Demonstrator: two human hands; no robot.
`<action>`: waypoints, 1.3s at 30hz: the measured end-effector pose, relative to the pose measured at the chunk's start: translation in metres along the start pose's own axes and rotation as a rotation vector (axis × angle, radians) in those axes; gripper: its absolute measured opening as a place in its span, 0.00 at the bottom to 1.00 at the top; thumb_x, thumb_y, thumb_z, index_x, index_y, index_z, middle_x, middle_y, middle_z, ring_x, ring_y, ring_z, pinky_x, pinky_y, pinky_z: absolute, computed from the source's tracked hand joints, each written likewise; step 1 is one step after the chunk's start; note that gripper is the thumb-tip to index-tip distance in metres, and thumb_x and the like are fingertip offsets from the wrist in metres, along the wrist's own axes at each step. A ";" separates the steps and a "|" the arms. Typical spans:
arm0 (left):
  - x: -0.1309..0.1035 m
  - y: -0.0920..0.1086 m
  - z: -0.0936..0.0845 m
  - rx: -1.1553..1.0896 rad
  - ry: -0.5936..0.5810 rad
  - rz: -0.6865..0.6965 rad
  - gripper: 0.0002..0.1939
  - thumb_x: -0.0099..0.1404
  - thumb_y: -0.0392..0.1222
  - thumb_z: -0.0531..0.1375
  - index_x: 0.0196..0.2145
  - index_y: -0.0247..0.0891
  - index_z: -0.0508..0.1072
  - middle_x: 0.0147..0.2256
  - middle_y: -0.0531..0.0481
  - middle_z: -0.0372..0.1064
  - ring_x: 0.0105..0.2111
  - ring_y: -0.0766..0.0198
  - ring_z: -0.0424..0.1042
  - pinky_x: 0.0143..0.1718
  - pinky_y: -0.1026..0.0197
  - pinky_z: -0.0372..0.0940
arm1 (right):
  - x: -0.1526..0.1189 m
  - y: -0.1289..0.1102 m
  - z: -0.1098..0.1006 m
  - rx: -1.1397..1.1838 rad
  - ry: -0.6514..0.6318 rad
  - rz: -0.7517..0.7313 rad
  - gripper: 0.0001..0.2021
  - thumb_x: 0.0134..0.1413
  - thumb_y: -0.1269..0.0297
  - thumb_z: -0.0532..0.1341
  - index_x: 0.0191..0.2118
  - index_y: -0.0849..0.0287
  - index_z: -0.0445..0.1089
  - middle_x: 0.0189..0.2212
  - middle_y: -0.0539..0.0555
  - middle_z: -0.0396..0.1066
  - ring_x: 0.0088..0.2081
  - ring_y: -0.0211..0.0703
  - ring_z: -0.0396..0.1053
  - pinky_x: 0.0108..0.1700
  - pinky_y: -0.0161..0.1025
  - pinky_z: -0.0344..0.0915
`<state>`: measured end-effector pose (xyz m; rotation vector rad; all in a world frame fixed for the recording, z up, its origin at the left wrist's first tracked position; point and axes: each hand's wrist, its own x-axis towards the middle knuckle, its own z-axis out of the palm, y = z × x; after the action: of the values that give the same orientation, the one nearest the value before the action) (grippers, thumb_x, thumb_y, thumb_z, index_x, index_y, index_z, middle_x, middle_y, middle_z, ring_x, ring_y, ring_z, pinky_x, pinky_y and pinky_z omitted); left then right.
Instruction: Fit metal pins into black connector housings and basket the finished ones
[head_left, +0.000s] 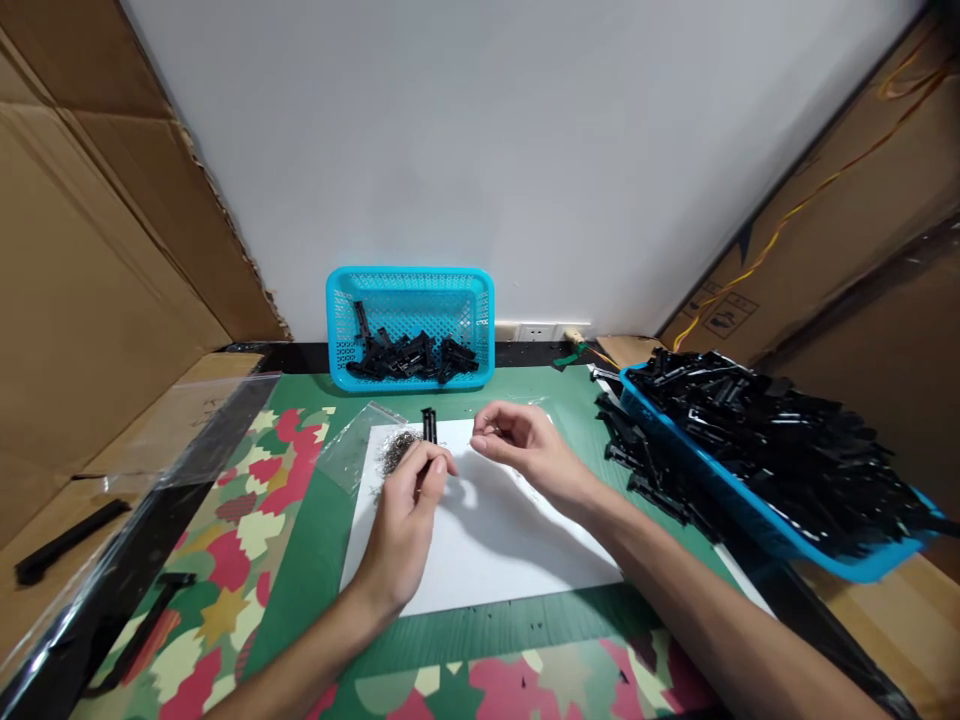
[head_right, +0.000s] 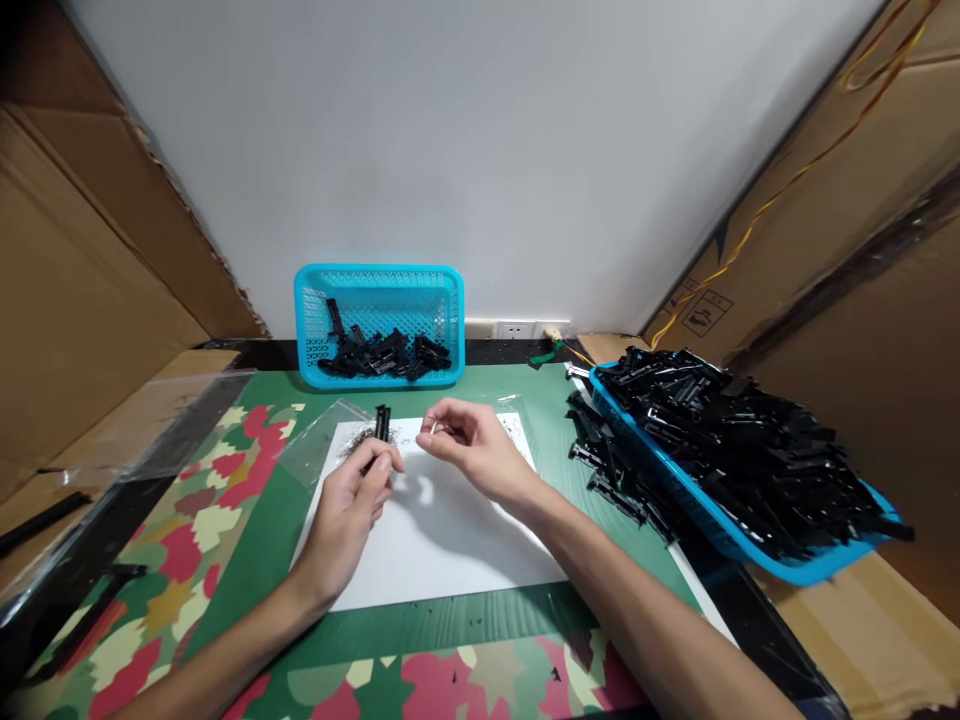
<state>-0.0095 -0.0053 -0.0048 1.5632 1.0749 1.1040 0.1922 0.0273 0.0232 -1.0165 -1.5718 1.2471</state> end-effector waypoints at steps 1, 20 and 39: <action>-0.001 0.001 0.001 -0.017 -0.030 -0.012 0.16 0.79 0.54 0.52 0.40 0.40 0.69 0.31 0.53 0.62 0.26 0.67 0.57 0.25 0.66 0.53 | -0.005 0.001 0.004 0.090 0.023 0.015 0.13 0.60 0.53 0.70 0.38 0.58 0.73 0.29 0.48 0.66 0.31 0.38 0.61 0.36 0.36 0.58; 0.000 -0.006 0.001 -0.021 -0.038 -0.069 0.14 0.77 0.55 0.58 0.45 0.42 0.71 0.33 0.54 0.64 0.30 0.64 0.59 0.31 0.62 0.53 | -0.021 0.011 0.020 0.195 0.045 0.094 0.14 0.55 0.54 0.74 0.34 0.60 0.77 0.24 0.46 0.62 0.28 0.36 0.55 0.31 0.36 0.50; 0.000 0.003 -0.005 0.159 -0.197 0.041 0.15 0.80 0.51 0.52 0.42 0.41 0.71 0.36 0.53 0.64 0.33 0.63 0.62 0.34 0.59 0.56 | -0.017 0.008 0.009 0.194 -0.151 0.128 0.13 0.59 0.55 0.72 0.38 0.62 0.78 0.30 0.49 0.71 0.32 0.36 0.63 0.37 0.36 0.58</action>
<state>-0.0142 -0.0052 -0.0005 1.7859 1.0205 0.8876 0.1895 0.0106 0.0116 -0.9279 -1.4821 1.5638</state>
